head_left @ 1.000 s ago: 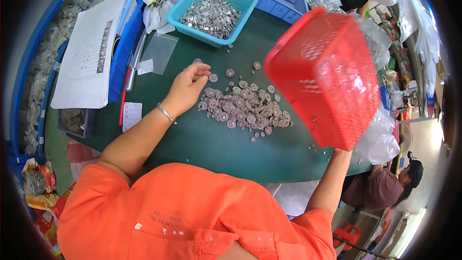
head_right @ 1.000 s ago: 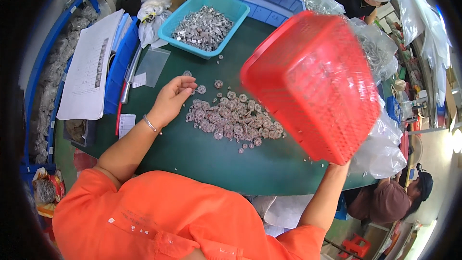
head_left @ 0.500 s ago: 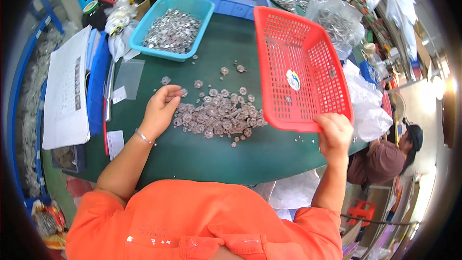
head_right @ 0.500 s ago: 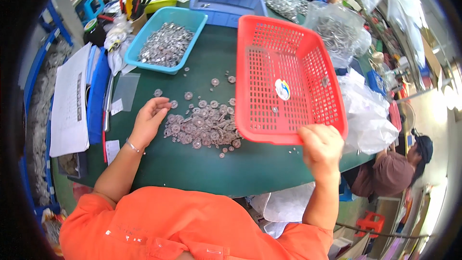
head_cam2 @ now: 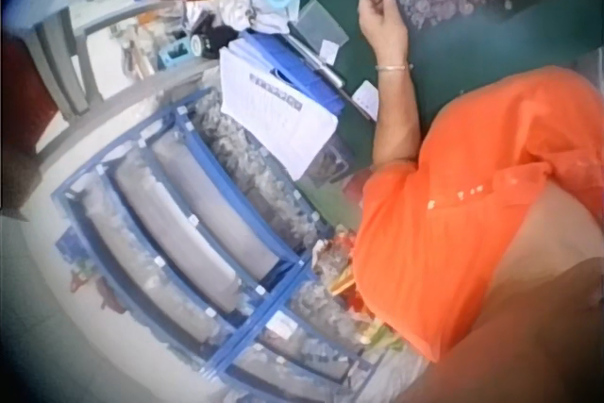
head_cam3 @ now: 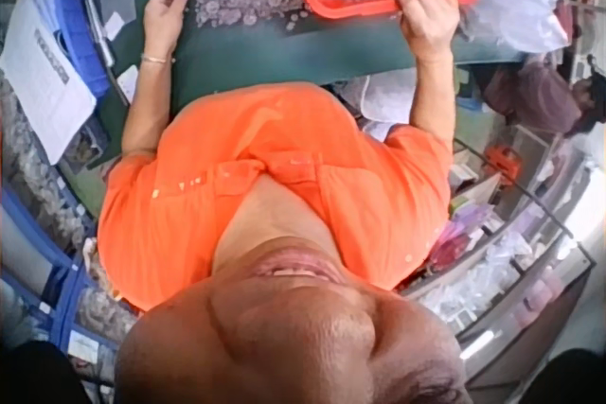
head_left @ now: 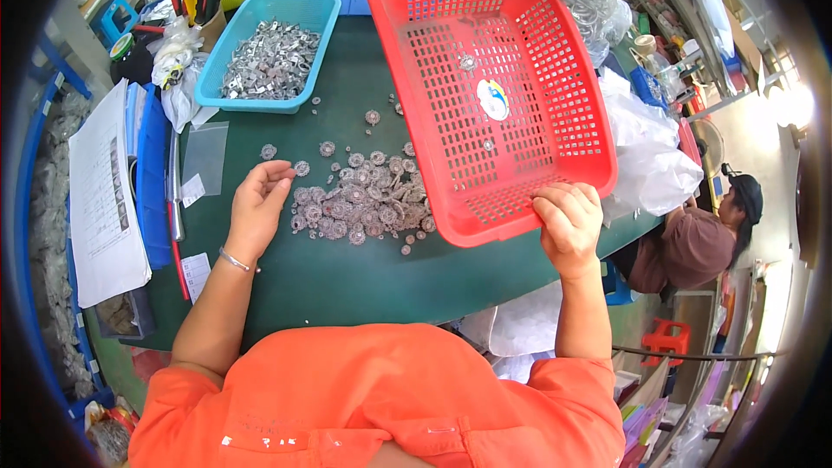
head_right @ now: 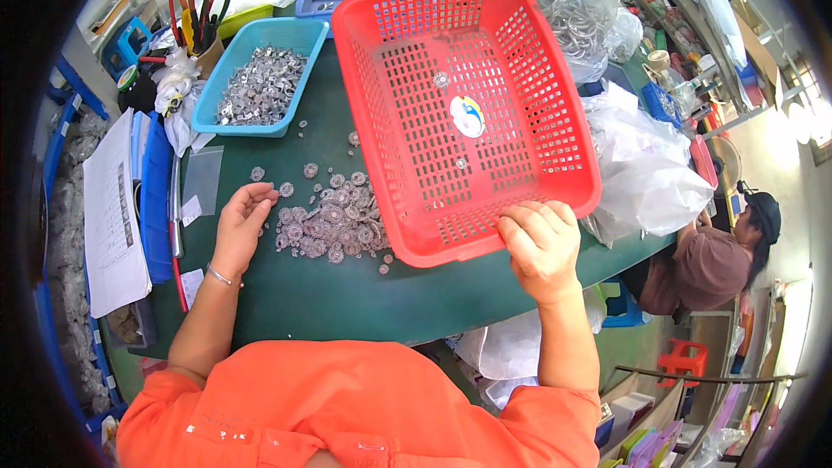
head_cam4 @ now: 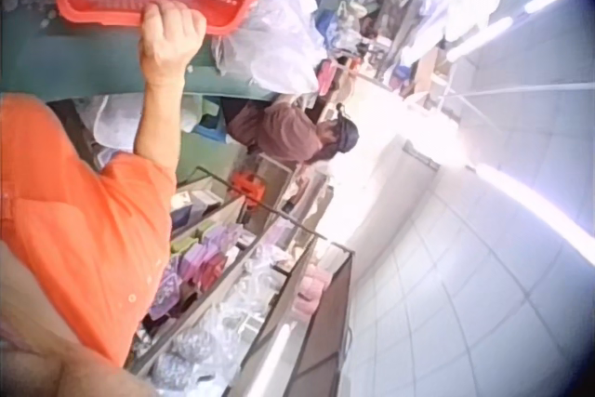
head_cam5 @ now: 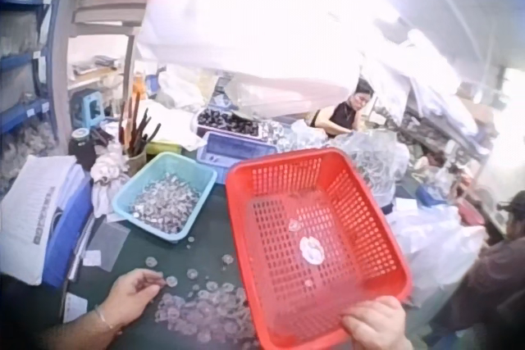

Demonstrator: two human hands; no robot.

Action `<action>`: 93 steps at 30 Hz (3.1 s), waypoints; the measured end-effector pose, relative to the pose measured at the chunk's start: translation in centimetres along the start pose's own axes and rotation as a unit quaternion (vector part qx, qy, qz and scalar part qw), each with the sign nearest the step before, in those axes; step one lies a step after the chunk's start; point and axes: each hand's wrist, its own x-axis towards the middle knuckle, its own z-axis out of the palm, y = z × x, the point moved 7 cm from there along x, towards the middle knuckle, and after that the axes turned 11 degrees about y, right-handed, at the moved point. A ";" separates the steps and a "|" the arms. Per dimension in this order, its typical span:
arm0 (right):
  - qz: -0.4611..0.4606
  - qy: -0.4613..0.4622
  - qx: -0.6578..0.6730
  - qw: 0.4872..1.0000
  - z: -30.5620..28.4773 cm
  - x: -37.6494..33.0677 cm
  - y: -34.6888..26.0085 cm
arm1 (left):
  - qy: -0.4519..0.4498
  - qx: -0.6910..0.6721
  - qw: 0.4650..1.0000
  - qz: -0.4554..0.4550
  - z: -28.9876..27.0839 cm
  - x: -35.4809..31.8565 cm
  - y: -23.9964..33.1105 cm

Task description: The person sorts small silver metal parts on a green workbench. They pour parts from a red basket onto the table, then pick up individual pieces and place them into a light blue tray. The person handles the parts one at a time throughout the clip.

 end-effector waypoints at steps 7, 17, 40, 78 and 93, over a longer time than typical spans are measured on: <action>-0.019 -0.018 0.007 1.000 0.9 -0.6 -1.3 | 0.058 0.050 0.952 0.298 3.7 0.1 12.3; -0.079 -0.023 0.068 0.994 -0.1 1.5 -4.9 | -0.194 0.424 0.781 0.416 17.8 5.6 16.1; -0.032 -0.043 0.025 0.998 -0.7 -0.7 -3.4 | -0.148 0.172 0.906 0.356 8.5 -1.0 17.3; 0.099 -0.069 -0.147 0.982 12.6 -4.9 16.5 | -0.149 0.235 0.925 0.258 2.4 -4.2 6.7; 0.287 -0.146 0.180 0.929 12.8 -8.0 -9.6 | -0.221 0.337 0.819 0.409 11.3 -5.9 4.0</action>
